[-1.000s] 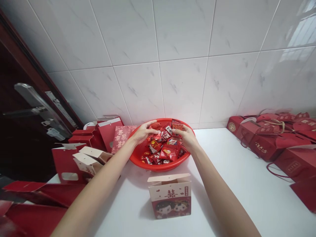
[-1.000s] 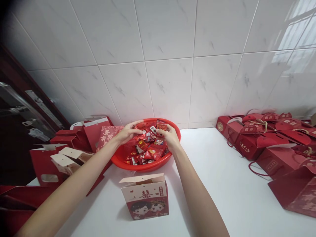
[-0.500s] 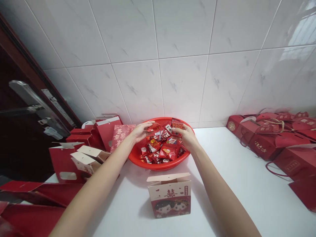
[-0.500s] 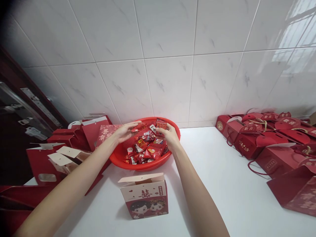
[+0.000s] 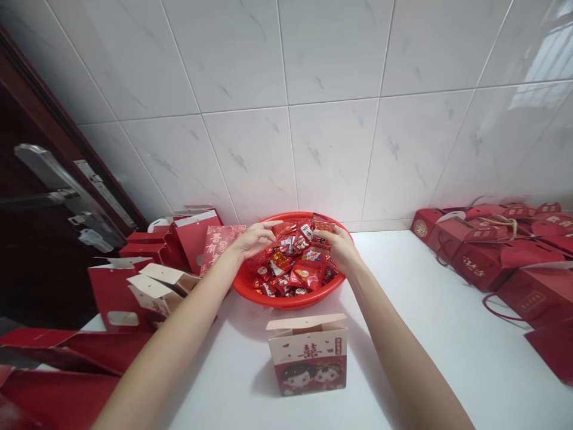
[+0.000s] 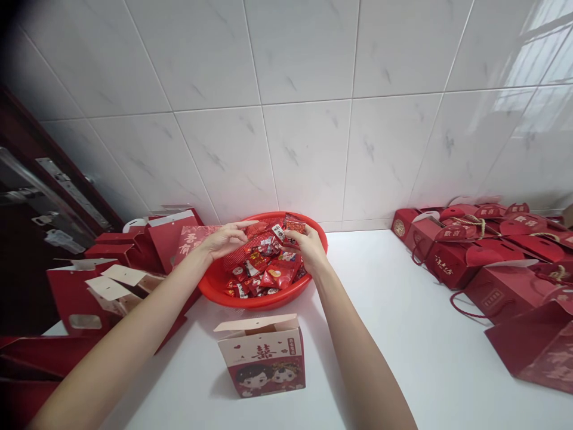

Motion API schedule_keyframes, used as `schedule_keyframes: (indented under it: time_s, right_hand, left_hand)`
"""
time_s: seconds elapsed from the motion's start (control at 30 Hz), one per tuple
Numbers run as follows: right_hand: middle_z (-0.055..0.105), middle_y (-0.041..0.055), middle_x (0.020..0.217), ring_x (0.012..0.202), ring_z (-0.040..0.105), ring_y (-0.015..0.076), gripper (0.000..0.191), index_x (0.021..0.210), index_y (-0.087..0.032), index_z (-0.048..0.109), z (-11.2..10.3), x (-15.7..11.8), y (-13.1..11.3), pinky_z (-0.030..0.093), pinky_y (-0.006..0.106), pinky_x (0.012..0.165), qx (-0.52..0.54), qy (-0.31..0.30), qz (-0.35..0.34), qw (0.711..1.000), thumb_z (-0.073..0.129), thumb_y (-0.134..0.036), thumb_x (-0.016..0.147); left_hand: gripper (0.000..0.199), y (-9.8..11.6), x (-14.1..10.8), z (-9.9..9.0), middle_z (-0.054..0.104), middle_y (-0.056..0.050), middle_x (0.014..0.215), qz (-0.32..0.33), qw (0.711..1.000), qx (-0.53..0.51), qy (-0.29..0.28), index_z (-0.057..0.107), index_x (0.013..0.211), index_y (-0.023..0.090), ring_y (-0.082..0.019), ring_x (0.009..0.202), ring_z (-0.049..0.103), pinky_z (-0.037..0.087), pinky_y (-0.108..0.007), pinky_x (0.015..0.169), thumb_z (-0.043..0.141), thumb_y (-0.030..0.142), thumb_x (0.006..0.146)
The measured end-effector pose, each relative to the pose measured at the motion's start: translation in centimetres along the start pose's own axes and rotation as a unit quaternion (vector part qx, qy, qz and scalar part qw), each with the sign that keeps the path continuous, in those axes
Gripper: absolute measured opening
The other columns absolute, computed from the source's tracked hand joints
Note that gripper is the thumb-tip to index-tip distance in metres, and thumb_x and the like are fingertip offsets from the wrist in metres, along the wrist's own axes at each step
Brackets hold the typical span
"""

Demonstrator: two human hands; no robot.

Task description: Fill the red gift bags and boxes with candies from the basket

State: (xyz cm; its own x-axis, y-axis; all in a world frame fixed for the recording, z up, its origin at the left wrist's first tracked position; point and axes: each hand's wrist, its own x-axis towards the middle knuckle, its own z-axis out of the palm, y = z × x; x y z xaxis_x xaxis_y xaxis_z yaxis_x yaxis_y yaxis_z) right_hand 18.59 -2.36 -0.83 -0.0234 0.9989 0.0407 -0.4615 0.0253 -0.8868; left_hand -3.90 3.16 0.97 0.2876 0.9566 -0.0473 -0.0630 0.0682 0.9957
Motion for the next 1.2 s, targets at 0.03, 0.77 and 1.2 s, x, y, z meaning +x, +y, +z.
schedule_keyframes:
  time_s: [0.03,0.77,1.2]
  right_hand:
    - [0.071,0.0033,0.088,0.076,0.066,0.0173,0.018,0.081,-0.018,0.068,0.0,0.0,0.0,0.059,0.029,0.063,0.000,0.000,0.000,1.000,0.075,-0.019,0.064]
    - [0.071,0.0027,0.085,0.071,0.067,0.0159,0.016,0.080,-0.017,0.068,0.1,-0.1,-0.3,0.058,0.026,0.059,-0.012,0.014,0.011,1.000,0.073,-0.017,0.065]
    - [0.070,0.0020,0.083,0.071,0.066,0.0156,0.016,0.078,-0.018,0.067,0.2,-0.2,-0.2,0.058,0.026,0.058,-0.006,0.018,0.008,1.000,0.073,-0.015,0.064]
  left_hand:
    - [0.033,0.0,0.1,0.1,0.074,-0.005,0.089,-0.004,1.000,-0.017,0.019,0.076,0.091,0.014,-0.016,0.089,0.068,0.053,-0.024,0.082,0.069,0.000,0.062]
    - [0.035,-0.7,0.0,1.1,0.068,-0.002,0.066,-0.022,0.948,0.235,0.214,0.068,0.073,0.015,-0.014,0.059,0.064,0.051,-0.022,0.058,0.065,0.048,0.083]
    - [0.034,-1.0,-2.4,2.9,0.073,-0.010,0.069,-0.188,0.704,0.681,-0.072,0.061,0.051,0.020,-0.030,0.073,0.068,0.051,-0.032,0.063,0.087,0.034,0.035]
